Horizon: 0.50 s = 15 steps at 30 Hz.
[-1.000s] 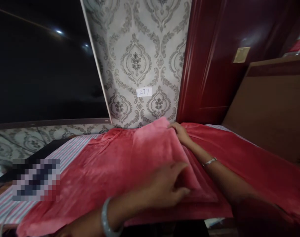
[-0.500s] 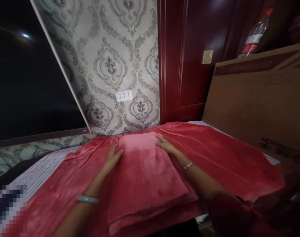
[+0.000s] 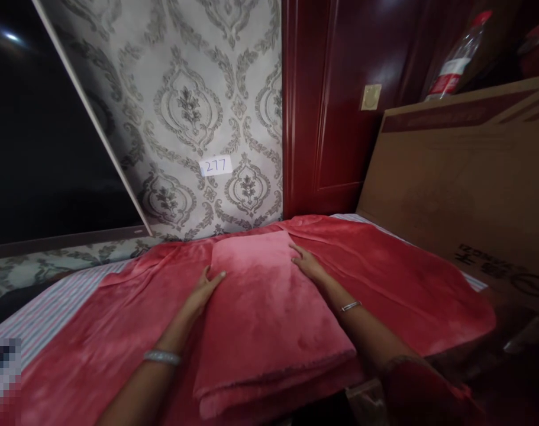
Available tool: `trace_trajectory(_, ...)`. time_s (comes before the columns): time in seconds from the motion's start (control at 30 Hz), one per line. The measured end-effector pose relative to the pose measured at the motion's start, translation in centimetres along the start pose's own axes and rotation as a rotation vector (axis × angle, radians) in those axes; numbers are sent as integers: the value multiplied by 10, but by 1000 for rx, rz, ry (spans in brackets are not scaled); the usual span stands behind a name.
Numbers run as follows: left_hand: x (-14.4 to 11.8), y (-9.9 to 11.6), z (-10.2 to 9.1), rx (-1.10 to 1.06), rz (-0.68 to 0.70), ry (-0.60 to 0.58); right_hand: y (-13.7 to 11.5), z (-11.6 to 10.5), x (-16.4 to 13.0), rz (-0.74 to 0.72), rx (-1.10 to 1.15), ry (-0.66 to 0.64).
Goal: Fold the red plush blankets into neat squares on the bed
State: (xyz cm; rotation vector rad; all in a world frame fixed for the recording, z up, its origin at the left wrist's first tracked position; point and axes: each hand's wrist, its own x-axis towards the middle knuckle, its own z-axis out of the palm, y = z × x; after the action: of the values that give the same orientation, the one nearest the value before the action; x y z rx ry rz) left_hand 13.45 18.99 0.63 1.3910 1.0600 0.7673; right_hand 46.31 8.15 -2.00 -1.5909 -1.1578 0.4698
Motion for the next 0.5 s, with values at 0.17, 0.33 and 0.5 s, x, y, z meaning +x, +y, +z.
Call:
trace_trajectory(0.17,-11,6,1,-43,-86,-11,-5,-13,-36,51,131,-30)
trace_trajectory(0.33,-42,0,0,-186,-137,-176,-18,-28,-109,155,315,-131)
trace_trajectory(0.5,-59,-12,11,-141,-104,-39,-28,-36,-134,45,190,-102)
